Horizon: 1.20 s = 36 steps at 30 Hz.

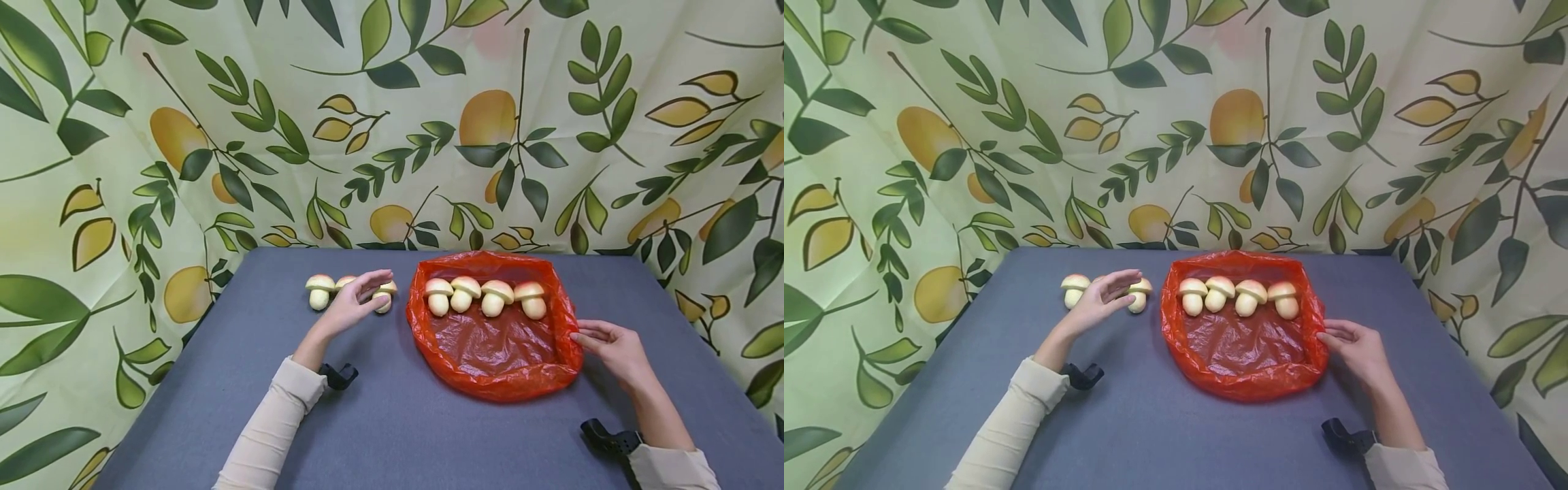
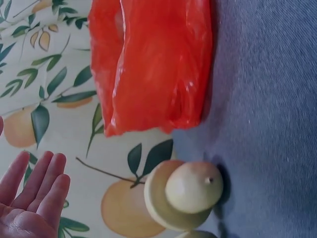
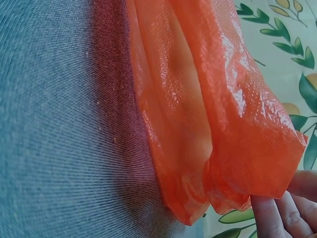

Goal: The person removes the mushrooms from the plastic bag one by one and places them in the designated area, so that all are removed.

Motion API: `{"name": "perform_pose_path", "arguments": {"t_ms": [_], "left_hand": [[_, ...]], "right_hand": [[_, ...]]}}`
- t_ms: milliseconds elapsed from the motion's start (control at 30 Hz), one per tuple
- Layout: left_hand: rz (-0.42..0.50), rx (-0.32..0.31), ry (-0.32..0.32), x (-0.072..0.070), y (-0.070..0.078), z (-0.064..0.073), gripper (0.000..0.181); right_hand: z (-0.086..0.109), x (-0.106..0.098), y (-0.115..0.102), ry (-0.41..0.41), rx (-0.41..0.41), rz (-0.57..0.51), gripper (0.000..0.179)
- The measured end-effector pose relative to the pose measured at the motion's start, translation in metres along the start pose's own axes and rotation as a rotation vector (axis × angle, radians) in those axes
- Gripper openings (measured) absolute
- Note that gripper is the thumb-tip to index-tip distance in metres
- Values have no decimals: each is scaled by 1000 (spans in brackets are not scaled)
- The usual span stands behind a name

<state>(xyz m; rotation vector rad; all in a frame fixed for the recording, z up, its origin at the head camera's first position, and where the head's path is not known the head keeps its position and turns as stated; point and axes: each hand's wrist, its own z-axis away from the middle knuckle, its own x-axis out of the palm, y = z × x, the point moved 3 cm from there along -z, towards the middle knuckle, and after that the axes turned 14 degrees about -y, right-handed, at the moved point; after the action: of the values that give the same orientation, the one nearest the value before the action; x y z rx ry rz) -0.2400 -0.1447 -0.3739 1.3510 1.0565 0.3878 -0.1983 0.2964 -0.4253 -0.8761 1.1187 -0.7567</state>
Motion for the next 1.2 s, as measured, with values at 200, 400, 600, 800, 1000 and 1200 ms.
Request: {"name": "perform_pose_path", "arguments": {"t_ms": [200,400,600,800,1000,1200], "left_hand": [[37,-13,-35,13,2,-9,51],[29,-31,-83,25,1,-20,51],[1,-19,-132,34,2,-27,53],[-33,-8,-167,41,1,-36,52],[-72,-46,-197,48,2,-47,53],[-226,-89,-205,57,5,-61,53]], "right_hand": [[1,0,0,4,-6,-8,38],[1,0,1,-3,2,-5,43],[0,0,1,-7,13,4,51],[0,0,0,-6,18,2,51],[0,0,-1,-10,30,8,55],[0,1,-1,-9,30,8,55]]}}
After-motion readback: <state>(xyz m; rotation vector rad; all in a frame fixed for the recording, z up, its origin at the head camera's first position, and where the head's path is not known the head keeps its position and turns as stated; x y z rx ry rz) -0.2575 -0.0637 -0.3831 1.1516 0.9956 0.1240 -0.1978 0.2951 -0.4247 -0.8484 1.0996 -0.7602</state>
